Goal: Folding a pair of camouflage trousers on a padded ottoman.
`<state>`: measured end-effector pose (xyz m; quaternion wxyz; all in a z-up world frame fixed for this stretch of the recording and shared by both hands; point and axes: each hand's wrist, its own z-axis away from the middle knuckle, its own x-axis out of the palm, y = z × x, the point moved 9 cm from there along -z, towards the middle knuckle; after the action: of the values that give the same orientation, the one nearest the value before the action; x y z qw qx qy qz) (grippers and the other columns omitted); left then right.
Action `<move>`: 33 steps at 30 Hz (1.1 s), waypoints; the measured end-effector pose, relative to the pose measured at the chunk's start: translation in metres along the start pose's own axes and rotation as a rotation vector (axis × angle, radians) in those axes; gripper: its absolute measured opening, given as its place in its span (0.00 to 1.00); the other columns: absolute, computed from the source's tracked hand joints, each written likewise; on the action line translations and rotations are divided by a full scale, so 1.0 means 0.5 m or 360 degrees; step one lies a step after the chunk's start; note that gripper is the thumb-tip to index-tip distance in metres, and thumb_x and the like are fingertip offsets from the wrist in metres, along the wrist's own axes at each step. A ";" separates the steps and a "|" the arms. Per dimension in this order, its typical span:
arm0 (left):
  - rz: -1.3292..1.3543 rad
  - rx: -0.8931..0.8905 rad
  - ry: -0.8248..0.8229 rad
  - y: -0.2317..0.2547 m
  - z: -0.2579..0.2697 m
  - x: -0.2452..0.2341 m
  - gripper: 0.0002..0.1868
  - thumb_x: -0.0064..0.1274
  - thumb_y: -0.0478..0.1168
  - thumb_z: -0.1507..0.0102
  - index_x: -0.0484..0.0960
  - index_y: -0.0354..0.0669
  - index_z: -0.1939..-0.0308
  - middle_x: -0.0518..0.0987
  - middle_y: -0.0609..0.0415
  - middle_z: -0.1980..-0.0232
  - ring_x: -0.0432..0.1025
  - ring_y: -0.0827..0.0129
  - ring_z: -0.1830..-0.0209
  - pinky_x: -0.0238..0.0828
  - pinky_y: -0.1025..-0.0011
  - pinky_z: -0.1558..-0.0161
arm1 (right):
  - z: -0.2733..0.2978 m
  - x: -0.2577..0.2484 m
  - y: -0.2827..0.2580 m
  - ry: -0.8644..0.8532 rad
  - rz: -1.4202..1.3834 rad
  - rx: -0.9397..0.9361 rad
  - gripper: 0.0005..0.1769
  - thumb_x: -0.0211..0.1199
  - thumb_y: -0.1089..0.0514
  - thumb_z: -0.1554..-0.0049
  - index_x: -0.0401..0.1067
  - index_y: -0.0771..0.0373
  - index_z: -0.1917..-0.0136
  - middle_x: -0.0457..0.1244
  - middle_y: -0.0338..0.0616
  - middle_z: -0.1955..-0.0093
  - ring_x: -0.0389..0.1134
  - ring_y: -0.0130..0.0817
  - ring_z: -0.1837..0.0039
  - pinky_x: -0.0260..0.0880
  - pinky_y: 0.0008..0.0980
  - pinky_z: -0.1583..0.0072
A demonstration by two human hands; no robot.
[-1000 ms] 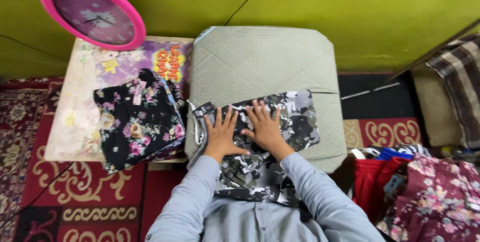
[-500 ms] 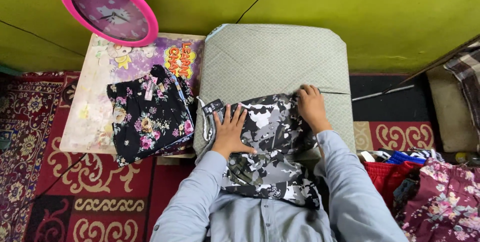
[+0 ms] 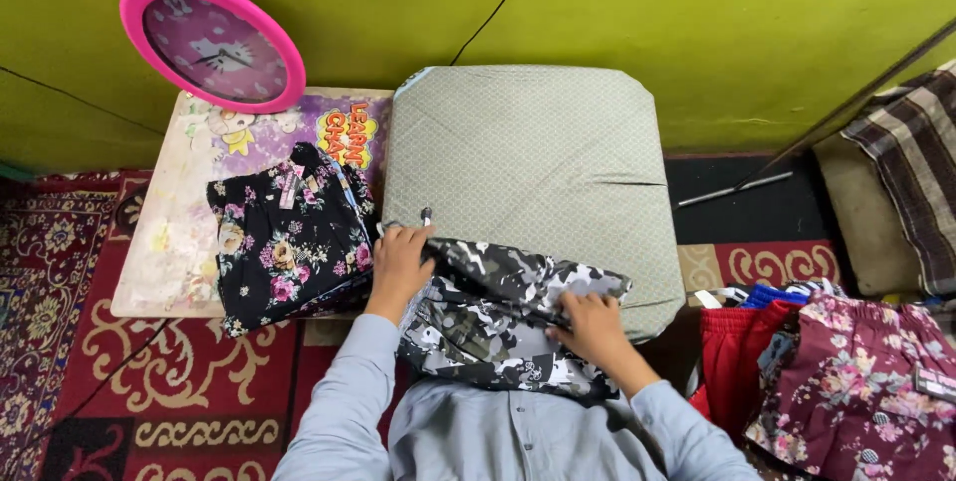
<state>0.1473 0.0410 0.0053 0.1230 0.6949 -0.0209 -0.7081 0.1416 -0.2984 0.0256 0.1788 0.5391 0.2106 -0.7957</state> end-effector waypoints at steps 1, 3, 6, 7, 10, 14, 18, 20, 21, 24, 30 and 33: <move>-0.0002 0.0009 0.0003 -0.008 -0.007 0.011 0.31 0.57 0.54 0.44 0.73 0.67 0.35 0.74 0.69 0.41 0.62 0.66 0.33 0.61 0.59 0.39 | -0.004 0.017 0.006 0.0006 -0.0002 0.0007 0.26 0.68 0.36 0.49 0.63 0.47 0.44 0.70 0.38 0.50 0.69 0.42 0.39 0.59 0.53 0.34; -0.0066 0.0003 -0.0044 -0.031 -0.021 0.036 0.21 0.59 0.53 0.49 0.81 0.73 0.50 0.74 0.74 0.48 0.62 0.69 0.36 0.62 0.60 0.41 | -0.017 0.051 0.012 0.0013 -0.0030 -0.0011 0.19 0.67 0.44 0.48 0.64 0.45 0.47 0.69 0.35 0.55 0.70 0.41 0.43 0.62 0.51 0.38; 0.0069 -0.0020 0.0095 -0.038 -0.039 -0.001 0.18 0.59 0.51 0.49 0.81 0.71 0.54 0.76 0.72 0.49 0.63 0.69 0.34 0.66 0.61 0.38 | -0.075 0.083 0.054 -0.0052 -0.0354 -0.0032 0.18 0.65 0.51 0.46 0.70 0.52 0.43 0.71 0.54 0.54 0.73 0.58 0.45 0.72 0.57 0.44; 0.0070 -0.0017 0.0103 -0.037 -0.049 -0.037 0.18 0.59 0.51 0.49 0.81 0.71 0.54 0.76 0.72 0.49 0.63 0.69 0.34 0.66 0.61 0.38 | -0.087 0.035 0.060 -0.0045 -0.0350 -0.0031 0.18 0.65 0.51 0.46 0.70 0.52 0.43 0.71 0.54 0.54 0.73 0.58 0.45 0.72 0.57 0.44; 0.0087 0.0193 0.0470 0.000 -0.058 -0.207 0.20 0.60 0.44 0.52 0.81 0.61 0.55 0.79 0.65 0.52 0.69 0.68 0.38 0.57 0.60 0.31 | -0.123 -0.122 0.089 0.0061 -0.0466 0.0016 0.24 0.65 0.55 0.46 0.68 0.50 0.36 0.71 0.60 0.55 0.72 0.64 0.45 0.71 0.60 0.42; 0.0192 0.0435 0.1482 0.104 0.008 -0.543 0.17 0.59 0.32 0.48 0.83 0.53 0.57 0.78 0.60 0.59 0.74 0.61 0.51 0.69 0.60 0.41 | -0.074 -0.475 0.108 0.1491 -0.0136 -0.0207 0.30 0.71 0.66 0.61 0.73 0.51 0.44 0.65 0.48 0.56 0.67 0.54 0.49 0.65 0.51 0.39; 0.0081 0.0592 0.2102 0.164 0.061 -0.656 0.06 0.63 0.37 0.39 0.86 0.54 0.60 0.81 0.65 0.53 0.74 0.63 0.49 0.72 0.66 0.44 | 0.029 -0.619 0.097 0.2253 0.0231 -0.0307 0.26 0.67 0.68 0.58 0.79 0.52 0.46 0.60 0.40 0.60 0.62 0.45 0.51 0.52 0.48 0.26; 0.0046 0.0650 0.1889 0.146 0.031 -0.586 0.13 0.62 0.32 0.45 0.83 0.53 0.59 0.80 0.63 0.52 0.73 0.61 0.47 0.70 0.62 0.41 | 0.017 -0.580 0.110 0.2159 0.0322 -0.0245 0.29 0.71 0.67 0.62 0.79 0.51 0.45 0.61 0.41 0.58 0.62 0.46 0.49 0.50 0.53 0.26; 0.0006 0.0699 0.1678 0.140 0.006 -0.544 0.20 0.62 0.26 0.51 0.81 0.52 0.59 0.80 0.61 0.51 0.73 0.59 0.46 0.69 0.58 0.39 | 0.003 -0.560 0.115 0.2063 0.0411 -0.0191 0.34 0.75 0.66 0.67 0.78 0.49 0.45 0.62 0.41 0.56 0.63 0.47 0.47 0.49 0.57 0.25; -0.0202 0.0633 0.0984 0.078 -0.074 -0.199 0.19 0.58 0.33 0.49 0.78 0.53 0.54 0.77 0.59 0.45 0.64 0.61 0.34 0.61 0.59 0.36 | -0.040 -0.375 0.172 0.1664 0.0670 0.0009 0.14 0.71 0.58 0.53 0.75 0.46 0.53 0.63 0.37 0.58 0.65 0.40 0.48 0.50 0.60 0.27; -0.0167 0.0796 0.0482 0.134 0.050 0.054 0.19 0.56 0.36 0.50 0.78 0.52 0.54 0.77 0.60 0.47 0.67 0.61 0.39 0.62 0.61 0.51 | -0.041 0.008 0.267 0.0640 0.0404 0.0256 0.21 0.66 0.58 0.52 0.75 0.37 0.46 0.67 0.31 0.52 0.69 0.36 0.40 0.57 0.63 0.30; -0.0121 0.0664 0.0322 0.126 0.071 0.032 0.24 0.64 0.39 0.54 0.78 0.57 0.55 0.76 0.65 0.44 0.64 0.62 0.35 0.60 0.56 0.44 | -0.019 0.062 0.308 0.0451 0.0267 0.0383 0.29 0.69 0.57 0.54 0.72 0.33 0.40 0.67 0.28 0.46 0.67 0.35 0.38 0.61 0.57 0.31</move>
<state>0.1212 -0.0282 0.0036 -0.0486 0.7731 -0.1282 -0.6193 0.2168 -0.4255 -0.0283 0.1473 0.6787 0.0915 -0.7137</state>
